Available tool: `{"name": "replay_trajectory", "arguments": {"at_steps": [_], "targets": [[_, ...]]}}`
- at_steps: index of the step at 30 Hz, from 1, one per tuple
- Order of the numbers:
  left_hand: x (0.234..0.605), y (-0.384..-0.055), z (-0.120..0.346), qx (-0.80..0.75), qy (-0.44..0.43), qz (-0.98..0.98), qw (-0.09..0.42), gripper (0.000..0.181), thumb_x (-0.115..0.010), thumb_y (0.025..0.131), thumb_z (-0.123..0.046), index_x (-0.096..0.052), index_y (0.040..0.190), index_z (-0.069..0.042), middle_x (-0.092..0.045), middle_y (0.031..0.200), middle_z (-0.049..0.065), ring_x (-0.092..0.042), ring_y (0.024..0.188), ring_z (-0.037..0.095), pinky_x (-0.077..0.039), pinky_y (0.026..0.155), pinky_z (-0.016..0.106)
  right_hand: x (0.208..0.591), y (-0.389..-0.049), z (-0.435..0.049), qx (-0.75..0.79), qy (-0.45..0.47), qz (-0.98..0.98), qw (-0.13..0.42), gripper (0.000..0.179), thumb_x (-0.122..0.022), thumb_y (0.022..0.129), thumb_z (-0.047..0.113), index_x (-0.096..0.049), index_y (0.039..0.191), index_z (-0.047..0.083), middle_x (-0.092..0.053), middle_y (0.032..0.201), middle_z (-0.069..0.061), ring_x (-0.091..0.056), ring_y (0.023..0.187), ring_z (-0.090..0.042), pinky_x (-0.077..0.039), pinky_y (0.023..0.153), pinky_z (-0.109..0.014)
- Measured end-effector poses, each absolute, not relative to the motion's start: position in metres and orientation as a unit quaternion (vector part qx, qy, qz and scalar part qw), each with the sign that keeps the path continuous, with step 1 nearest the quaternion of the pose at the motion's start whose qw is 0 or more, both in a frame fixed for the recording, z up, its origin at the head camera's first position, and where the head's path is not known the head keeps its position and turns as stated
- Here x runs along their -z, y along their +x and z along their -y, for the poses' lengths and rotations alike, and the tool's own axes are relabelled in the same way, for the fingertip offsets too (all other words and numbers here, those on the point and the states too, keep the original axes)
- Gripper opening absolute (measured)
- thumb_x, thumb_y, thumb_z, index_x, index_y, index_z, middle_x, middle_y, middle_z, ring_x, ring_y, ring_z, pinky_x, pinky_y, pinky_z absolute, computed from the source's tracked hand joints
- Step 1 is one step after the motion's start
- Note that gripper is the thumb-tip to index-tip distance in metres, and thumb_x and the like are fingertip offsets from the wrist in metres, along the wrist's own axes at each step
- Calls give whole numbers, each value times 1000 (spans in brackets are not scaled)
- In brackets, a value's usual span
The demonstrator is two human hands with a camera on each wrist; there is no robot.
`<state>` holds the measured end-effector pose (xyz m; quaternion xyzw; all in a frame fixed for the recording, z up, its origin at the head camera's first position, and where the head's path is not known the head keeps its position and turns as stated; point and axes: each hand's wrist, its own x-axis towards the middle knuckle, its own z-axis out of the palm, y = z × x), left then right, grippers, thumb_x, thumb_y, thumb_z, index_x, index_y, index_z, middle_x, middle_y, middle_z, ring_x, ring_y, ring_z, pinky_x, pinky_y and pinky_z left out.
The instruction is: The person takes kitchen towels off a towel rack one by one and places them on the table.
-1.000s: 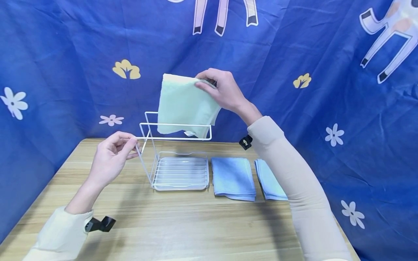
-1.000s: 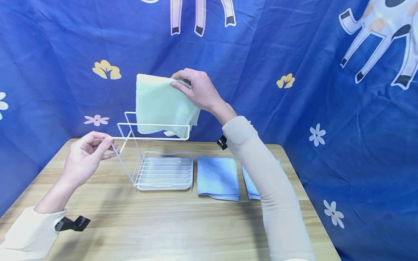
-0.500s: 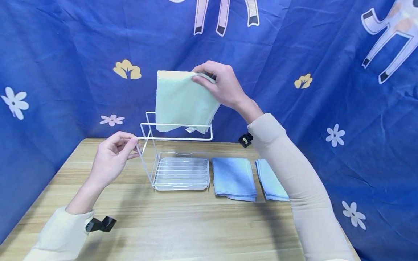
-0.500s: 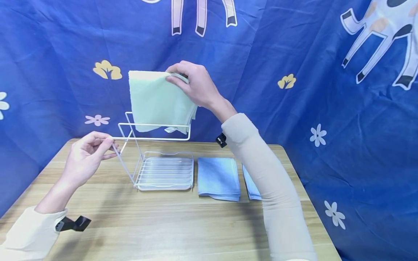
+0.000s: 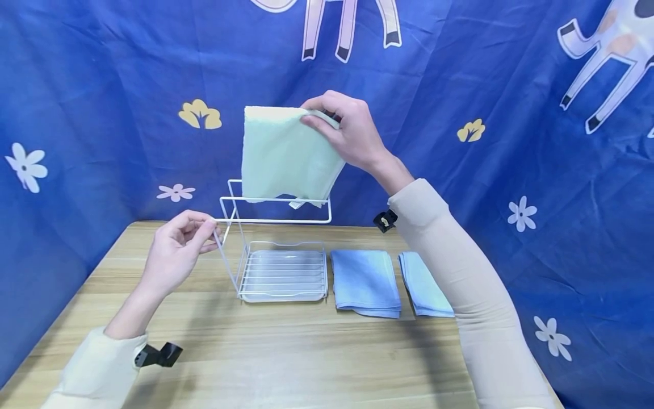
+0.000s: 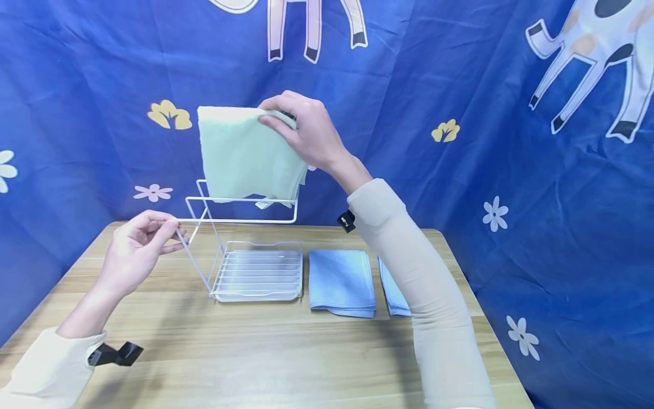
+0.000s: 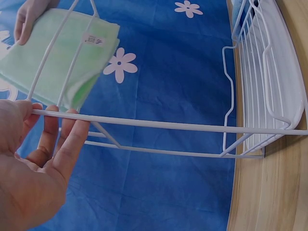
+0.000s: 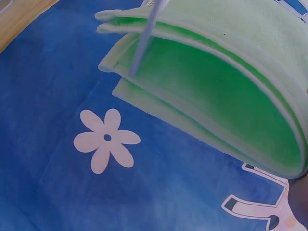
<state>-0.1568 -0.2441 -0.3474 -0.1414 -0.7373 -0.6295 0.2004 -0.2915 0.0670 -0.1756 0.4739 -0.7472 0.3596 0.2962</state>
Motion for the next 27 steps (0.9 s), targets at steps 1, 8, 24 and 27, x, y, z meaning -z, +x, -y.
{"name": "replay_trajectory", "arguments": {"at_steps": [1,8,24,27], "targets": [[348,-157,244,629,-142,738,201,8,-61,105,-4,-68,102,-4,-75,86,-11,-76,79,1,-68,75,17,175,-291,-68,-362,473,746,297,17,-73,100,15,-79,109,2,-76,99,-12,-62,81,-12,-47,67,-19],[348,-157,244,615,-147,748,202,11,-61,106,-5,-69,102,-11,-75,87,-13,-76,81,-1,-67,75,17,164,-289,-75,-385,468,724,329,15,-75,99,14,-80,106,1,-75,93,-15,-56,76,-7,-45,65,-19],[345,-154,243,619,-138,747,202,16,-61,106,-4,-70,101,-16,-76,88,-13,-76,81,0,-67,74,16,148,-283,-104,-384,440,713,389,19,-77,98,15,-79,105,-2,-72,90,-18,-50,76,3,-38,63,-16],[345,-154,243,625,-138,742,199,15,-61,105,-3,-70,100,-15,-76,88,-12,-76,81,0,-67,74,16,150,-282,-111,-385,436,714,388,18,-77,98,15,-79,105,-2,-73,90,-18,-50,76,2,-37,62,-16]]}}
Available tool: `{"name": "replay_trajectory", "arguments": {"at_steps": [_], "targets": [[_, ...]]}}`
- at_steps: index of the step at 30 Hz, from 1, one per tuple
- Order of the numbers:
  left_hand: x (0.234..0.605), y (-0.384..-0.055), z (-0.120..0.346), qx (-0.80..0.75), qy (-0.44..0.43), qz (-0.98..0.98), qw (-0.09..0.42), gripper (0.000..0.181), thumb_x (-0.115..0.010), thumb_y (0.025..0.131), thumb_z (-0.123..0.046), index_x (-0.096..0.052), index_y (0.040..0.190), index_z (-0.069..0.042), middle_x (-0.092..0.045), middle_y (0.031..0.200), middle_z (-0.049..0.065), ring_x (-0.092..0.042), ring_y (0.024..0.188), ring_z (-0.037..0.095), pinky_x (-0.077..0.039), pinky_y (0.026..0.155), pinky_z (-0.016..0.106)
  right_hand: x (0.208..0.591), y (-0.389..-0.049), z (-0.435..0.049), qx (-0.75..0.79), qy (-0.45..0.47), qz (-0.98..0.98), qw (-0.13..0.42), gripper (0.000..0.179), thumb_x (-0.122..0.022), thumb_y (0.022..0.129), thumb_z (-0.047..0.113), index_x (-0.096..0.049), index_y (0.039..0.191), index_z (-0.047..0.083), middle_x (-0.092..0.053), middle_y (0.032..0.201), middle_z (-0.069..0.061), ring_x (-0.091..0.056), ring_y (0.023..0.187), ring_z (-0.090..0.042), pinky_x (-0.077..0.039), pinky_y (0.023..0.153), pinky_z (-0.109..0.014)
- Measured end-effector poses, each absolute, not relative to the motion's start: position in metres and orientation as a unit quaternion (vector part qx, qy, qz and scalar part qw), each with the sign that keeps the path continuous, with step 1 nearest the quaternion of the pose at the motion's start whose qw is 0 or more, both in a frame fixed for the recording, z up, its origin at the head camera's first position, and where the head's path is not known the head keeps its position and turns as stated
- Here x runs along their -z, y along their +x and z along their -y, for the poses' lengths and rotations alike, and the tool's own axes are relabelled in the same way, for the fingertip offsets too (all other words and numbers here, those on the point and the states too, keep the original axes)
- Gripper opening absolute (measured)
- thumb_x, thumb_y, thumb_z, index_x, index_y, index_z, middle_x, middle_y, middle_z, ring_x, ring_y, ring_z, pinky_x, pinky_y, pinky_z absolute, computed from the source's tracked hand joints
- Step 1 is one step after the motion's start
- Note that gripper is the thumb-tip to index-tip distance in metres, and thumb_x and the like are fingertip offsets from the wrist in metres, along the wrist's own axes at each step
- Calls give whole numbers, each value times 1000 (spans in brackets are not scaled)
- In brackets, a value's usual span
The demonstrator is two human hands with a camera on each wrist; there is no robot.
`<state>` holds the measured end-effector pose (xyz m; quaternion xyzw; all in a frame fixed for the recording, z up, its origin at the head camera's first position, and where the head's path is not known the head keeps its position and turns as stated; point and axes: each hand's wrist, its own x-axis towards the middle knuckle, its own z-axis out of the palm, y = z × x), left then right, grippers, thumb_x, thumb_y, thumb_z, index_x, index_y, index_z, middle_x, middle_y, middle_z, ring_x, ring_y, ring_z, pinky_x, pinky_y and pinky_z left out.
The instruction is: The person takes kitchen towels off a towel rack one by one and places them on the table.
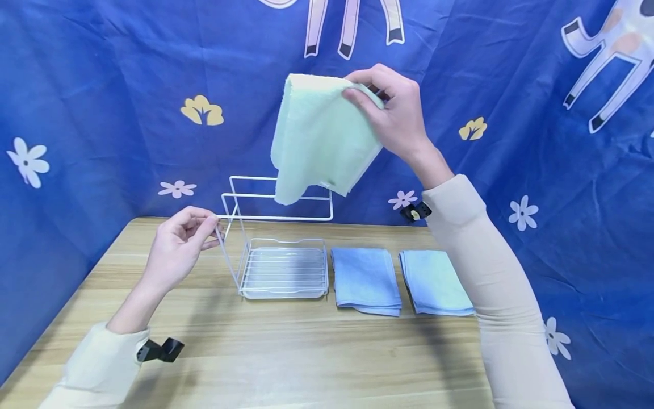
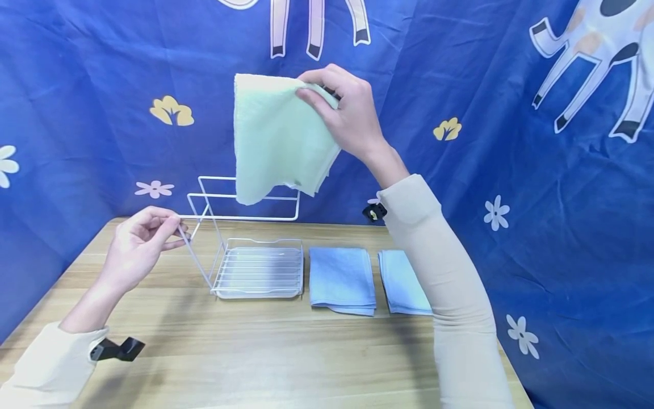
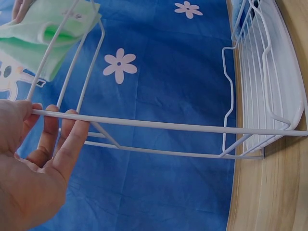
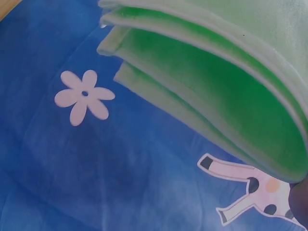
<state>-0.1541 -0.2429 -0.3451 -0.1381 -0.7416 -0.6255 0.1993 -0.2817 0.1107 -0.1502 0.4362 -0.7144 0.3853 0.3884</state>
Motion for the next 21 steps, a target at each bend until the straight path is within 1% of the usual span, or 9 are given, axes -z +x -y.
{"name": "replay_trajectory", "arguments": {"at_steps": [5,10,12,18,21], "targets": [[345,-155,243,620,-136,746,201,15,-61,106,-4,-70,100,-16,-76,88,-13,-75,81,-1,-67,74,16,154,-282,-125,-379,439,710,399,19,-78,97,14,-79,105,-3,-73,90,-19,-51,75,2,-38,62,-16],[346,-155,242,616,-137,749,202,8,-61,106,-4,-68,103,-4,-75,88,-12,-75,81,-1,-67,74,16,158,-281,-142,-373,442,708,406,21,-77,97,14,-78,106,-5,-74,93,-23,-56,77,5,-43,62,-13],[346,-155,242,618,-138,747,202,7,-61,105,-3,-68,103,-3,-75,88,-13,-75,80,-1,-67,74,15,159,-279,-148,-375,438,710,405,21,-77,97,14,-77,106,-5,-74,94,-24,-58,79,6,-46,63,-13],[347,-156,243,630,-144,737,201,17,-61,105,-2,-70,100,-15,-77,88,-8,-76,80,-1,-67,74,16,166,-276,-164,-377,425,717,404,21,-78,97,13,-77,106,-5,-75,96,-25,-60,80,7,-50,65,-12],[347,-156,243,628,-142,738,202,17,-61,105,-2,-70,100,-16,-77,88,-8,-76,80,-1,-67,74,16,170,-274,-173,-380,417,718,407,19,-78,96,11,-77,106,-6,-75,96,-26,-61,80,7,-51,66,-12]]}}
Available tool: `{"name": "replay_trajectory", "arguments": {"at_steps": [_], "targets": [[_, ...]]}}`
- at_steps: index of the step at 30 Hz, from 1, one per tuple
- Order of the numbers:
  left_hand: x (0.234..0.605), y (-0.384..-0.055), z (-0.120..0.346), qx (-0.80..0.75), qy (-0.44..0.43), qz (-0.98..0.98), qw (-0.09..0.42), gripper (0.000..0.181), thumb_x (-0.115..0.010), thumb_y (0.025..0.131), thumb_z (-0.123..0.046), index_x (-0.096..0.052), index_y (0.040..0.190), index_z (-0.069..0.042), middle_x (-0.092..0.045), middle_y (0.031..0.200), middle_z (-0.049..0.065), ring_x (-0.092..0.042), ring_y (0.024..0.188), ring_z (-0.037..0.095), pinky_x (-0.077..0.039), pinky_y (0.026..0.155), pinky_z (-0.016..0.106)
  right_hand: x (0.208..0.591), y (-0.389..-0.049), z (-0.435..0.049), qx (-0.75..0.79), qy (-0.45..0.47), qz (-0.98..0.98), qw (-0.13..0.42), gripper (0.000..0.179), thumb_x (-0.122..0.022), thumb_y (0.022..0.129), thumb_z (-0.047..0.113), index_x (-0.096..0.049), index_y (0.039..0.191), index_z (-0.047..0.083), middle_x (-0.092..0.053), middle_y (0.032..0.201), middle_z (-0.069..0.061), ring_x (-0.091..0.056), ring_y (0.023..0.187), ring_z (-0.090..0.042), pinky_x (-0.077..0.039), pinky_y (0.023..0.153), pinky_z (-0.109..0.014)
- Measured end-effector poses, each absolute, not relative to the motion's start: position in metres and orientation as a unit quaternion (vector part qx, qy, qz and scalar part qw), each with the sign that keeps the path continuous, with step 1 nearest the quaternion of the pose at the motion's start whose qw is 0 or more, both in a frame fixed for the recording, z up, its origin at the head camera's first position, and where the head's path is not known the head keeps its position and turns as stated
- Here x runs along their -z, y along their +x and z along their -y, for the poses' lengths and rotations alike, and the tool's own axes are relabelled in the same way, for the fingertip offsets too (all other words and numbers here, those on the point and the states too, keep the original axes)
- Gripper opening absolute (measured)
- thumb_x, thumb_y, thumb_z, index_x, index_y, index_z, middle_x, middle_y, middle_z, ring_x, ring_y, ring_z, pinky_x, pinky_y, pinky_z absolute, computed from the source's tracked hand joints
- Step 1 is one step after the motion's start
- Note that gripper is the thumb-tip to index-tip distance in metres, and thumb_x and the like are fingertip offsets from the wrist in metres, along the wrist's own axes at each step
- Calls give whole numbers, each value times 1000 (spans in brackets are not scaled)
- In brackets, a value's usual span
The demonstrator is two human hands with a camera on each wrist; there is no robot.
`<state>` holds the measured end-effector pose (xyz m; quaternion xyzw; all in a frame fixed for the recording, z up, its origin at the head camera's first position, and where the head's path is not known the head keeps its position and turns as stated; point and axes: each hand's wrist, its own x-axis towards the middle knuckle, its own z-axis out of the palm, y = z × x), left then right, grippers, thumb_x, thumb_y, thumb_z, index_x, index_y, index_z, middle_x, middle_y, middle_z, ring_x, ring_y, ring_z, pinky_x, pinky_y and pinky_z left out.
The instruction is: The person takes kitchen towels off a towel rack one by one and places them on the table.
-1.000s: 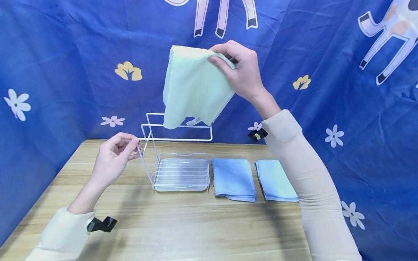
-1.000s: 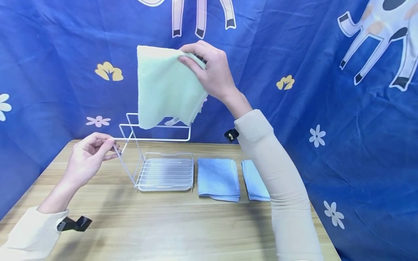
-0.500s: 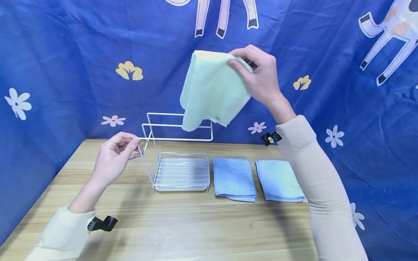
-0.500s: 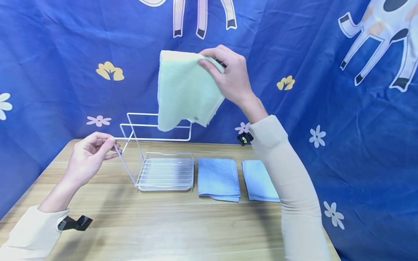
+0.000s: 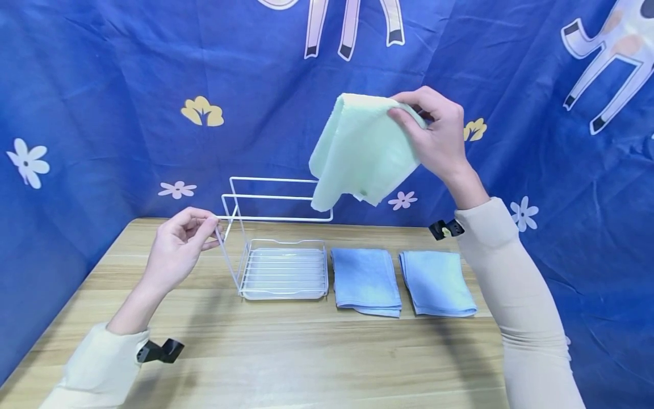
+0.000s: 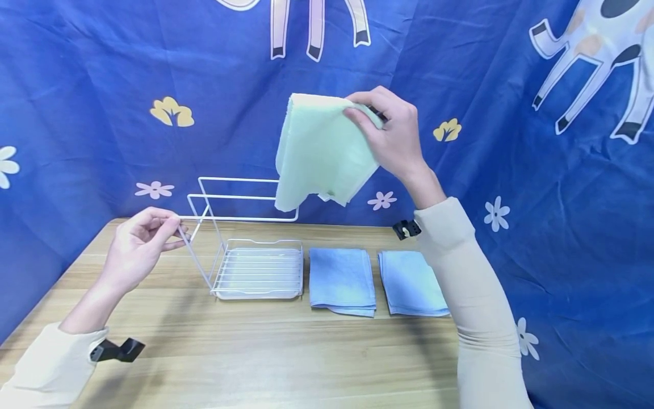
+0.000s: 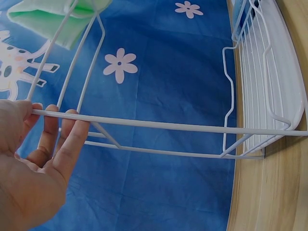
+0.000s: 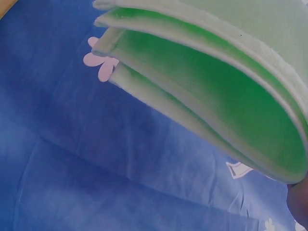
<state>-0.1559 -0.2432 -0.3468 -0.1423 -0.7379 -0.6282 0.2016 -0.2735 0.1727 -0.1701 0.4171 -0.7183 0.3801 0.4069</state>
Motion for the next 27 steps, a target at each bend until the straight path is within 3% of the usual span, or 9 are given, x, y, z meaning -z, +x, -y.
{"name": "replay_trajectory", "arguments": {"at_steps": [19,27], "targets": [[345,-154,242,617,-135,749,199,10,-61,106,-5,-69,102,-10,-75,88,-13,-76,80,0,-67,76,18,204,-243,-217,-408,347,732,421,15,-80,88,-8,-80,101,-2,-77,94,-21,-64,82,3,-53,69,-11],[345,-153,242,626,-138,742,199,16,-61,105,-3,-70,100,-15,-76,89,-12,-76,81,0,-67,75,16,212,-224,-236,-415,331,735,421,14,-80,87,-9,-80,101,-5,-74,96,20,-64,81,2,-53,68,-11]]}}
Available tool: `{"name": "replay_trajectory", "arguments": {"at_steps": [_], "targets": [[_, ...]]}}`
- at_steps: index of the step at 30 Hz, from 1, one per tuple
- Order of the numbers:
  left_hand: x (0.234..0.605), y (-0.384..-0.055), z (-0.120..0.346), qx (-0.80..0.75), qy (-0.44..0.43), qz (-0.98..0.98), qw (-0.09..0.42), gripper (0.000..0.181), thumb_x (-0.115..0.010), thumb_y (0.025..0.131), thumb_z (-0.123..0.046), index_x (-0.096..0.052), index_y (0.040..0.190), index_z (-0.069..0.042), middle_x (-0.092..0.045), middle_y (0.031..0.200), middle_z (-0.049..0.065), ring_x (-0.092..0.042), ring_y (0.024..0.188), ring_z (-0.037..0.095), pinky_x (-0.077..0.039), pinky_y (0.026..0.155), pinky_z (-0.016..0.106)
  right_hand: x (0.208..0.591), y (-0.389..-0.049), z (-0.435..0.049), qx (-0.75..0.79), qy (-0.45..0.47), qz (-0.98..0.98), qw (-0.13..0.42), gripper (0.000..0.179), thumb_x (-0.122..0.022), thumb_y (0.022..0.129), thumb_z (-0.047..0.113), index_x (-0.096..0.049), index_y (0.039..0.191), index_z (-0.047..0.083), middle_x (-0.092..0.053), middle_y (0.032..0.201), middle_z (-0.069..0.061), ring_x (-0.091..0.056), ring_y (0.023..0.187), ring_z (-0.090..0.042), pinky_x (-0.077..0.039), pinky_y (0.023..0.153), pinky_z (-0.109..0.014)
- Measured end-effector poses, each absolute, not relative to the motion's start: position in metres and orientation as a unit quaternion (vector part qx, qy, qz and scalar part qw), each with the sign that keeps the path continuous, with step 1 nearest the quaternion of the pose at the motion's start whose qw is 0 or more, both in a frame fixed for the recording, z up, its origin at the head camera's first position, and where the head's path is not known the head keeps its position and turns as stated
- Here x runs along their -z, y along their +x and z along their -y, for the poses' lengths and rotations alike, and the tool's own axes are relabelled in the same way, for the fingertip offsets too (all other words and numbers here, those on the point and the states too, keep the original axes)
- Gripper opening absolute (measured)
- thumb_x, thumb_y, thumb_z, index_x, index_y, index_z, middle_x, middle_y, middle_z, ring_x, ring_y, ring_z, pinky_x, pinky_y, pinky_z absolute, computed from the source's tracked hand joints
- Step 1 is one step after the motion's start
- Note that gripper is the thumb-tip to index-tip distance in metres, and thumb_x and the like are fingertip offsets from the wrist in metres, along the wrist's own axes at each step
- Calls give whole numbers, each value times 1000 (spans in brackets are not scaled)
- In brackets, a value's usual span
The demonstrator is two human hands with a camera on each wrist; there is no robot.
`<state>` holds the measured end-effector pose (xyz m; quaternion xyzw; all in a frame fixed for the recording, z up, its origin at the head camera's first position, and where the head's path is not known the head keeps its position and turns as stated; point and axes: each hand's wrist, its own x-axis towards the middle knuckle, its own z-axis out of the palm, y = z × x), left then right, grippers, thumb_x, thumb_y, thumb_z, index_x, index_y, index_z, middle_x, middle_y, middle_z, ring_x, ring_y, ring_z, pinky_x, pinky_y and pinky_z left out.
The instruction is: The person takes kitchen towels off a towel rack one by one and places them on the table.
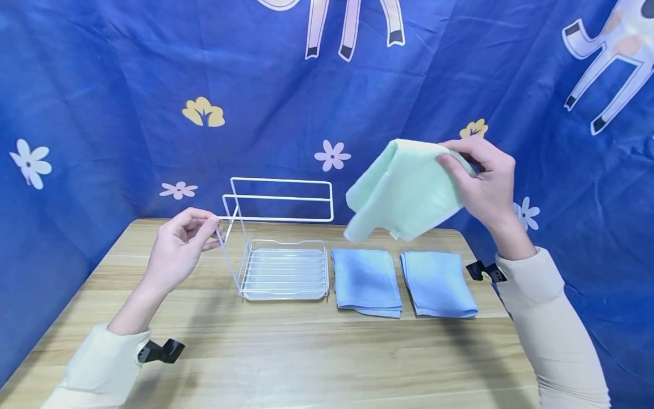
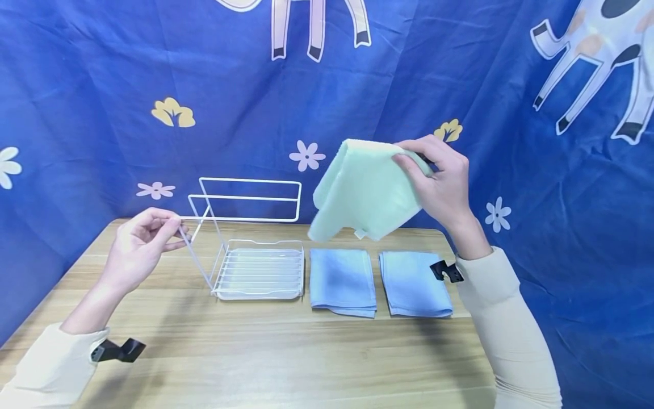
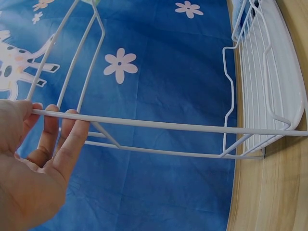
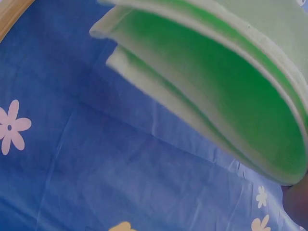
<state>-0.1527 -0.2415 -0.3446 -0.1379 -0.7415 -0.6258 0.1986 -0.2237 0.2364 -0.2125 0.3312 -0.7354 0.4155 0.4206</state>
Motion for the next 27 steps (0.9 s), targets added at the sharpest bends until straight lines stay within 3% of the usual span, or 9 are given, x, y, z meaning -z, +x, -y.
{"name": "replay_trajectory", "arguments": {"at_steps": [5,7,12,16,19,27], "targets": [[343,-152,241,601,-132,762,204,12,-61,107,-6,-69,102,-14,-75,88,-15,-75,81,-1,-67,76,16,219,-213,-246,-412,331,745,408,15,-79,87,-11,-79,101,-6,-72,99,26,-65,82,3,-54,68,-9],[343,-152,241,585,-129,773,207,9,-60,107,-8,-68,103,-8,-74,87,-16,-75,81,-2,-67,76,16,223,-209,-249,-403,334,752,401,15,-79,87,-10,-80,101,-5,-73,99,26,-66,82,5,-53,68,-8],[343,-151,241,575,-127,781,207,16,-60,108,-10,-64,107,6,-73,86,-16,-75,81,-3,-67,76,15,237,-196,-256,-383,349,766,382,11,-81,92,6,-81,100,-1,-76,96,14,-67,84,6,-52,69,-6],[343,-152,241,577,-129,779,208,10,-60,108,-11,-67,104,-5,-72,86,-17,-75,81,-3,-67,77,16,248,-186,-261,-365,364,775,366,10,-81,92,5,-81,100,0,-79,92,-5,-67,83,6,-52,69,-5],[342,-153,241,579,-130,778,208,10,-60,108,-11,-68,102,-13,-73,85,-17,-75,81,-3,-67,77,16,257,-180,-263,-348,379,782,353,11,-80,90,0,-81,102,1,-78,90,-11,-64,80,4,-48,65,-6],[343,-152,242,593,-125,768,205,12,-61,106,-8,-69,101,-15,-74,85,-15,-75,80,-2,-67,75,15,282,-163,-259,-332,405,789,320,31,-81,79,-13,-82,103,7,-78,89,-6,-56,73,2,-39,55,-14]]}}
